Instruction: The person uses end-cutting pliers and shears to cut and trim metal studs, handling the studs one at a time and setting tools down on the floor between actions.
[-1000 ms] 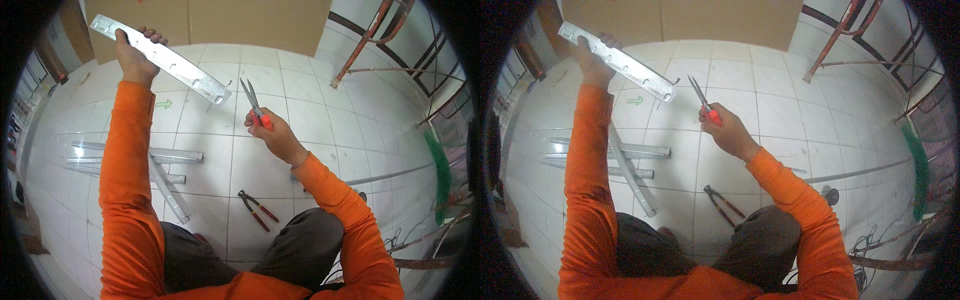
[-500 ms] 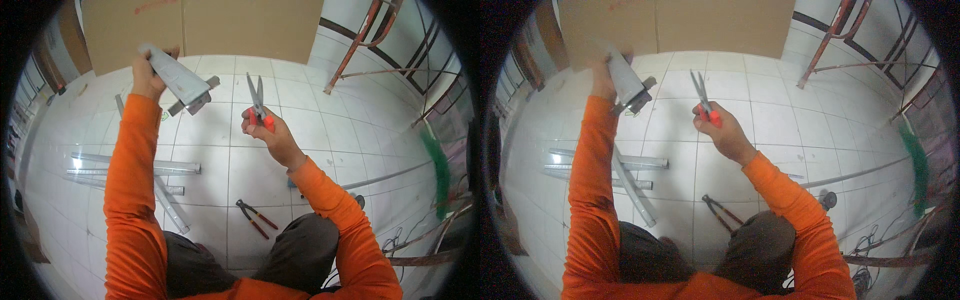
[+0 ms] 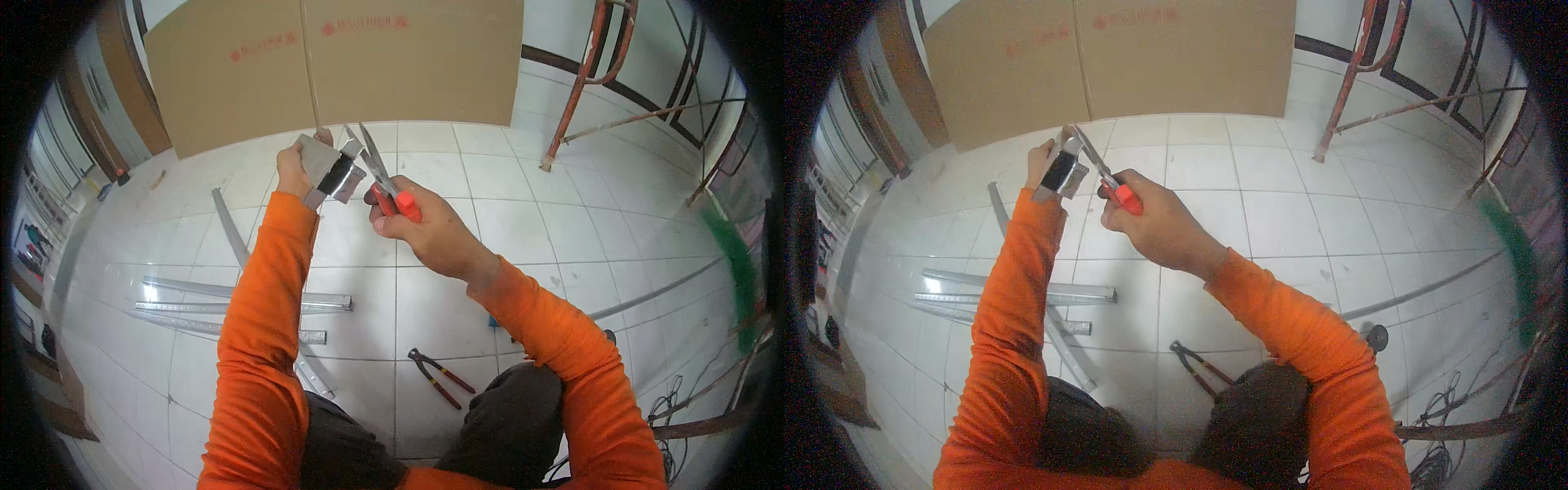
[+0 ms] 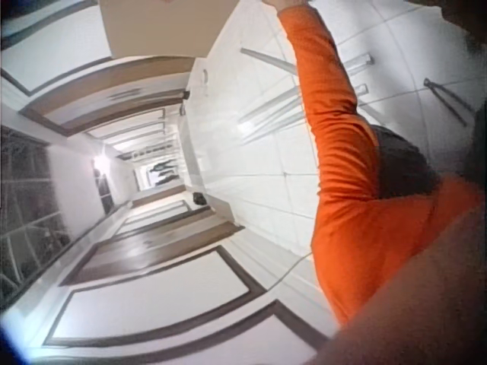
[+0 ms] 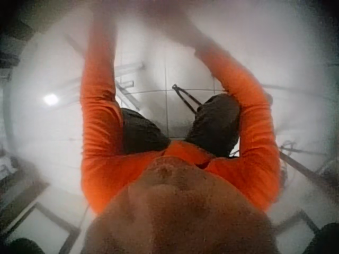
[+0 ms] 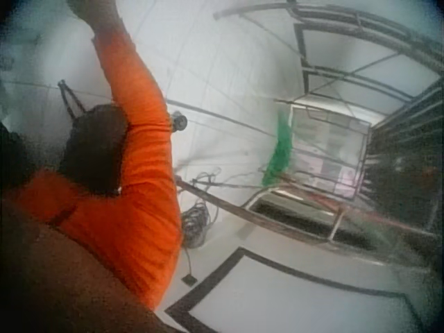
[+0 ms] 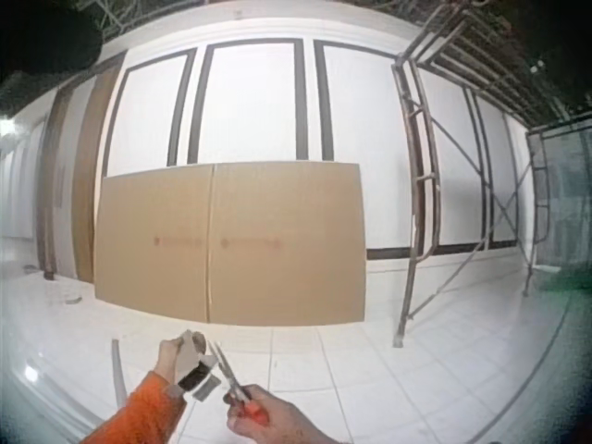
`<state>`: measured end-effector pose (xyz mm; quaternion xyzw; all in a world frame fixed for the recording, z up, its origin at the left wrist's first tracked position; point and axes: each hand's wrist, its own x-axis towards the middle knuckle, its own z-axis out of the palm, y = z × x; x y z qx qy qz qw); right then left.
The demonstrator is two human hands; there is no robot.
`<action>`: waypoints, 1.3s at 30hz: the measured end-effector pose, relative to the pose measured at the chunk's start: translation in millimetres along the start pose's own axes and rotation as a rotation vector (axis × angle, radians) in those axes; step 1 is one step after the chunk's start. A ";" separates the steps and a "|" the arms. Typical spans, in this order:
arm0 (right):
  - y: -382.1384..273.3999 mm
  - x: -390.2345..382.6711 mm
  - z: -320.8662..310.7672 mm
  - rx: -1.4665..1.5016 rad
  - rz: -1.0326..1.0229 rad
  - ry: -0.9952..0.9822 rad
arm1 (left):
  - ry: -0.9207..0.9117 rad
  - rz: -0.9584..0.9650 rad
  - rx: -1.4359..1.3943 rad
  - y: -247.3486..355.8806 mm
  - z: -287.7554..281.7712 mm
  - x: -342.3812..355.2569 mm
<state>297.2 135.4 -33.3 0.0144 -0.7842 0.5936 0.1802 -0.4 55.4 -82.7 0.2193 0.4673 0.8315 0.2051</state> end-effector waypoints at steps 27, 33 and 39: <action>13.3 -6.8 7.8 0.368 0.091 -0.012 | 0.347 -0.029 -0.601 -5.6 66.7 -11.4; 20.1 -4.1 -3.4 0.110 -0.036 0.132 | 0.266 -0.193 -0.665 -11.0 62.5 0.2; 13.9 -6.3 -8.4 0.202 0.113 0.022 | 0.375 -0.143 -0.581 -0.6 68.2 -13.7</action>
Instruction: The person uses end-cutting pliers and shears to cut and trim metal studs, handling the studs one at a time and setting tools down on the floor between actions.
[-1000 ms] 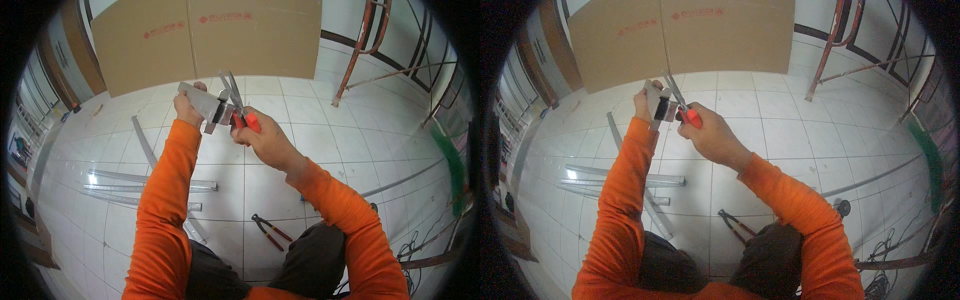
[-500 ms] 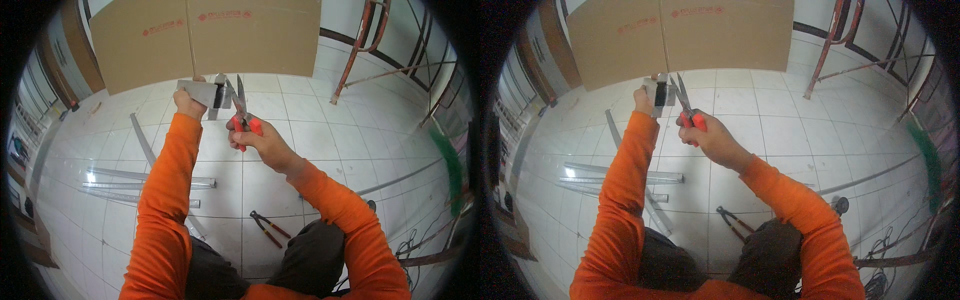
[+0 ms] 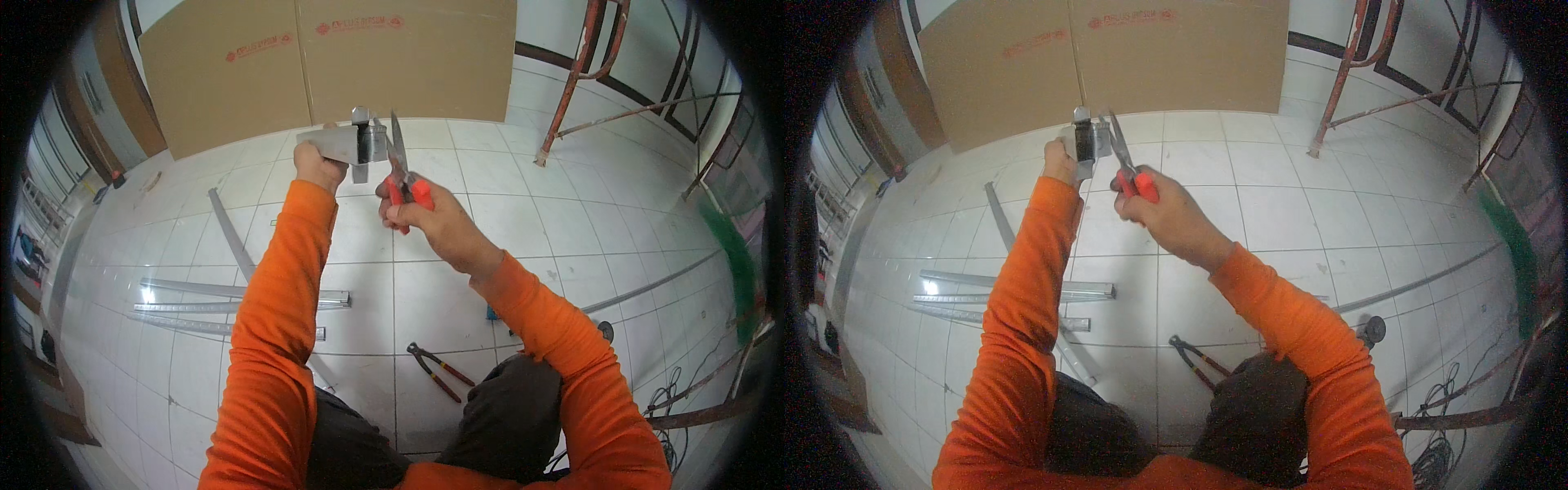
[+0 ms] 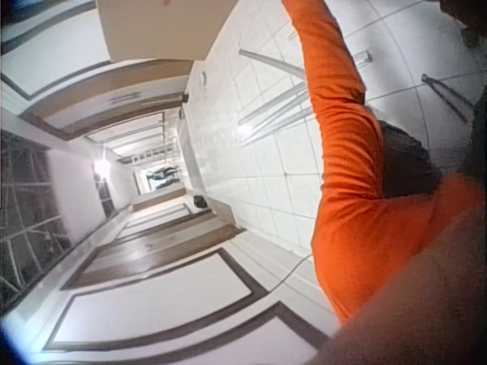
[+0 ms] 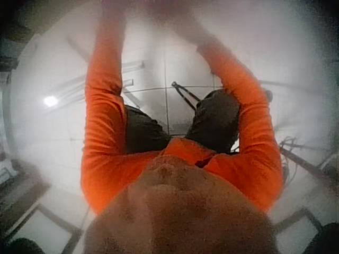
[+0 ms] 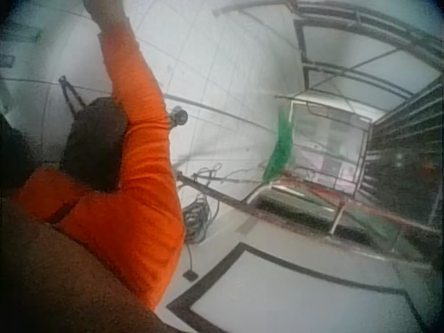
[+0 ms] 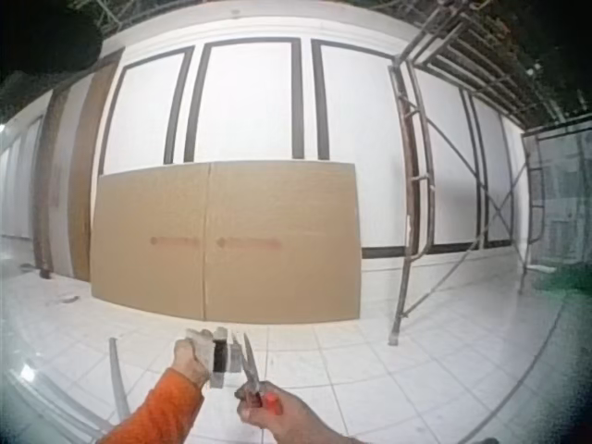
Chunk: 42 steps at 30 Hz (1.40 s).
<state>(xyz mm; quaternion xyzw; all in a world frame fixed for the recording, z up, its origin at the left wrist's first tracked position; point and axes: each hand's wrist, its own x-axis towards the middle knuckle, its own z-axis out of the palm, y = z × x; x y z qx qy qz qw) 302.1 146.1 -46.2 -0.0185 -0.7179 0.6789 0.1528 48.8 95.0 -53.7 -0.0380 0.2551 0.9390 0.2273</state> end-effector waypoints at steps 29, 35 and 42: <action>-3.1 -4.2 0.6 -0.315 -0.177 0.035 | -0.486 -0.322 -0.316 -7.6 -22.9 13.0; -3.7 -7.3 5.2 -0.385 -0.193 0.080 | -0.485 -0.452 -0.325 -12.8 -20.9 -1.8; 3.9 -8.6 15.6 -0.352 -0.150 0.146 | -0.391 -0.440 -0.266 -13.2 -22.9 1.9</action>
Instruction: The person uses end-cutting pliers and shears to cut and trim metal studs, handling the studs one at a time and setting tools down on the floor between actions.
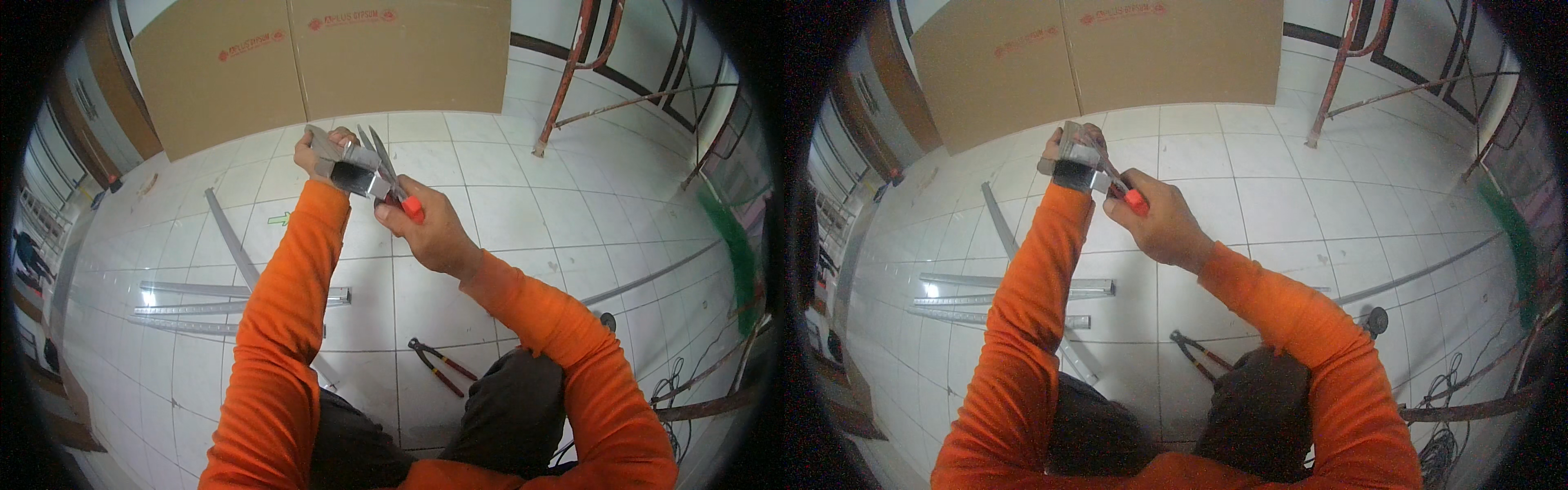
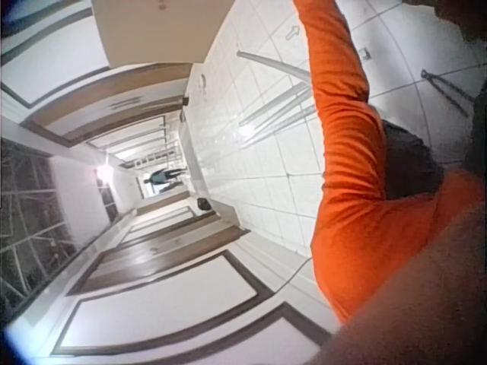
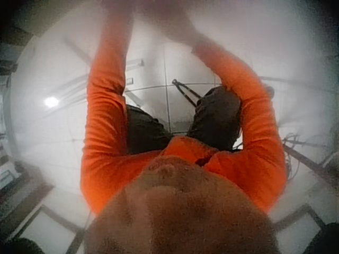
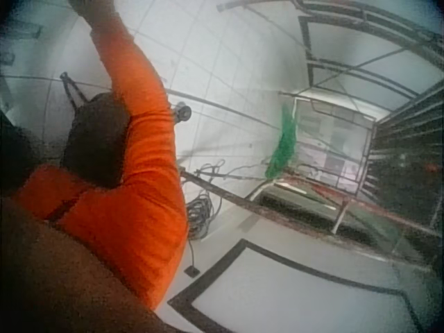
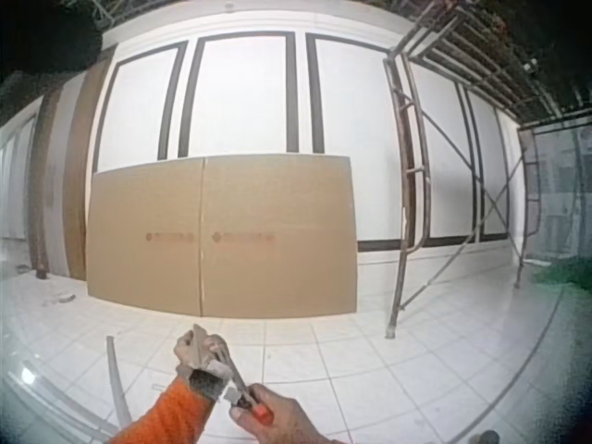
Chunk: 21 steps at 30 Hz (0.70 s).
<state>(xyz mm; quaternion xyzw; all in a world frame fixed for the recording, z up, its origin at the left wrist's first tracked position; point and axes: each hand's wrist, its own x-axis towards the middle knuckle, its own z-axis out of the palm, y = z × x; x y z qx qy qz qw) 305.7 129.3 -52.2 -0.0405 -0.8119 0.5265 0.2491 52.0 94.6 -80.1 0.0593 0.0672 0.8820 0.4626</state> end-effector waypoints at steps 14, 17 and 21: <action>45.4 -6.7 -5.0 0.267 0.177 -0.130 | 0.106 0.276 0.146 31.3 -31.2 10.7; 43.4 -10.2 11.0 0.290 0.173 -0.186 | 0.088 0.273 0.018 37.4 -25.3 10.4; 36.8 -7.3 5.8 0.411 0.135 -0.213 | -0.208 0.094 -0.108 28.6 -24.4 17.7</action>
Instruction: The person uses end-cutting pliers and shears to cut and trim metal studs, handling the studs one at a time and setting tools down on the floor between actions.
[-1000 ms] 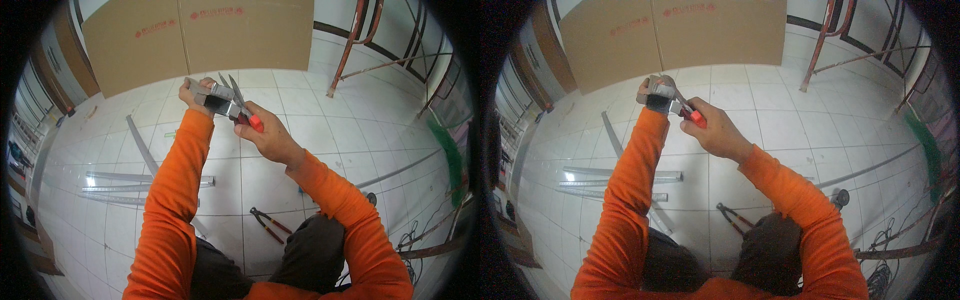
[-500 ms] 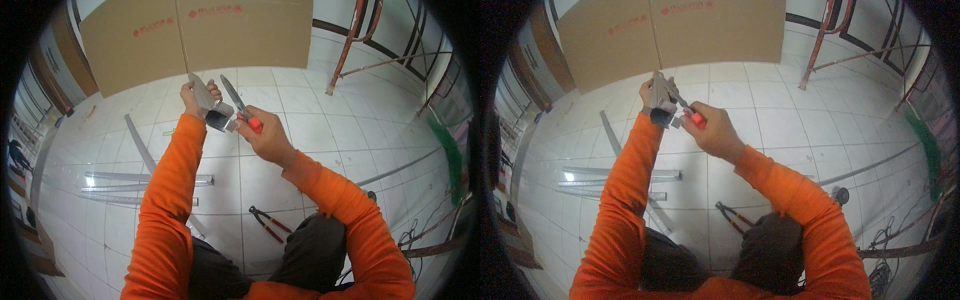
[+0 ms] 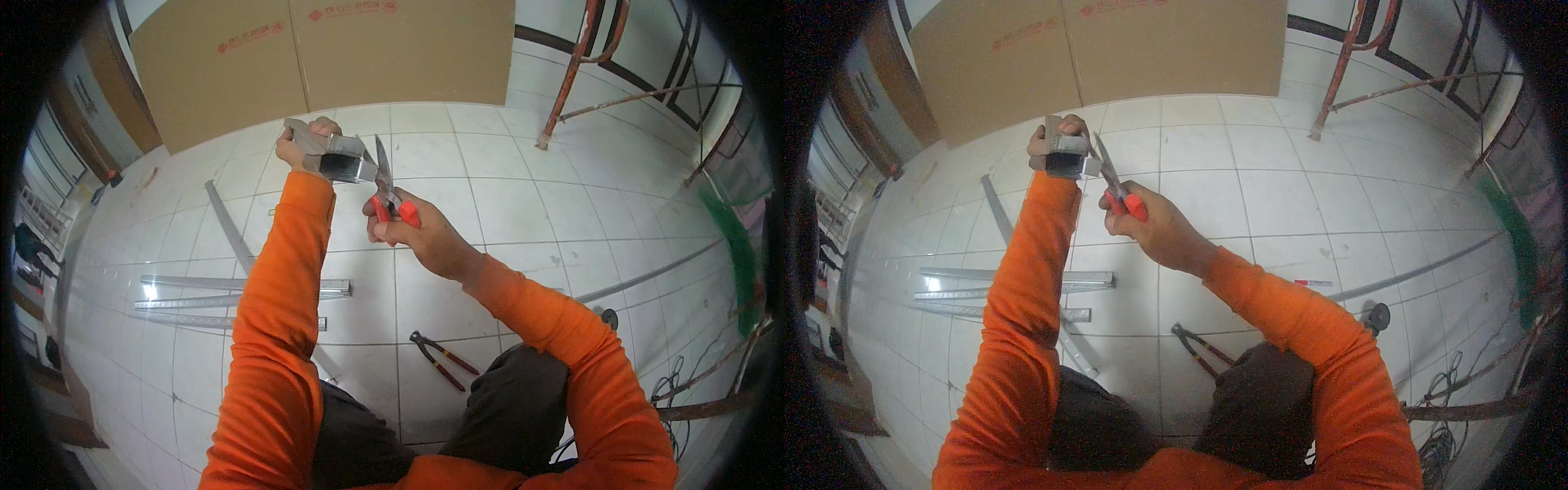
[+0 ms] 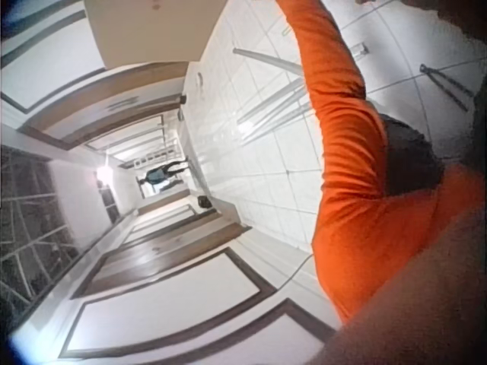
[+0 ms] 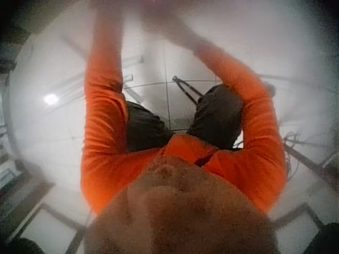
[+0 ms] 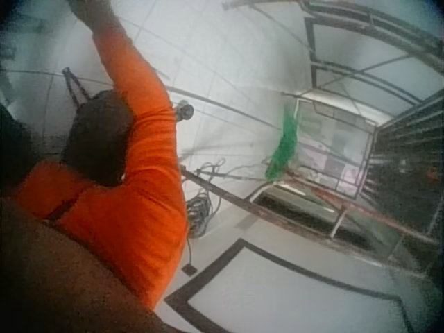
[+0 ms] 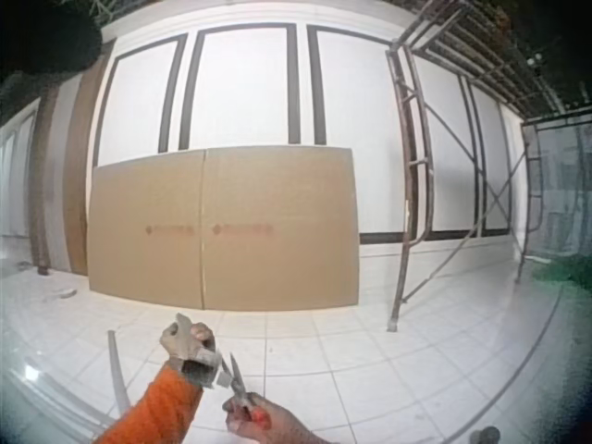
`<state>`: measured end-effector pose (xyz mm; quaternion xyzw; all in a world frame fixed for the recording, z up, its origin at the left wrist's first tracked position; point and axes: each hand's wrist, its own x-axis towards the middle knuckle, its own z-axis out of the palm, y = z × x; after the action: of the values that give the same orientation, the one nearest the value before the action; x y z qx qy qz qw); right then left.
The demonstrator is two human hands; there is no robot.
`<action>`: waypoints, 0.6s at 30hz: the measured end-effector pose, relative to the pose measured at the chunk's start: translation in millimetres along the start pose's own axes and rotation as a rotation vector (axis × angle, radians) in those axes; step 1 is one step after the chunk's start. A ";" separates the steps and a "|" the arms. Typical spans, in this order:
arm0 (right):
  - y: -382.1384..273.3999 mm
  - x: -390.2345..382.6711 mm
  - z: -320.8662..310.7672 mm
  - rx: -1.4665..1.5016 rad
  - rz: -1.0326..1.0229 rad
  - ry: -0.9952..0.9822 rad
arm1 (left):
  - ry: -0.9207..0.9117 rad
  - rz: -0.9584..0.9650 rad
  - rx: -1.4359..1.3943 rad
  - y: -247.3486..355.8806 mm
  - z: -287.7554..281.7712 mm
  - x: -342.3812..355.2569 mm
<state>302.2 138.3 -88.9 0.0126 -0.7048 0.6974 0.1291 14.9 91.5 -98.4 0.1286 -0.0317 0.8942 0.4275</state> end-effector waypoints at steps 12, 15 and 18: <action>3.1 1.8 -11.1 -0.054 -0.041 0.198 | 0.376 0.487 0.267 -0.1 52.0 0.7; 4.9 1.8 -18.6 0.027 0.055 0.214 | 0.275 0.554 0.411 0.7 74.1 -5.3; 5.9 4.0 -17.3 -0.085 0.145 0.378 | 0.136 0.726 0.303 -7.6 106.9 -15.3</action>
<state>300.1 156.2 -94.0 -0.1746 -0.6959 0.6646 0.2088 51.6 66.9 0.4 0.1111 0.0856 0.9882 0.0611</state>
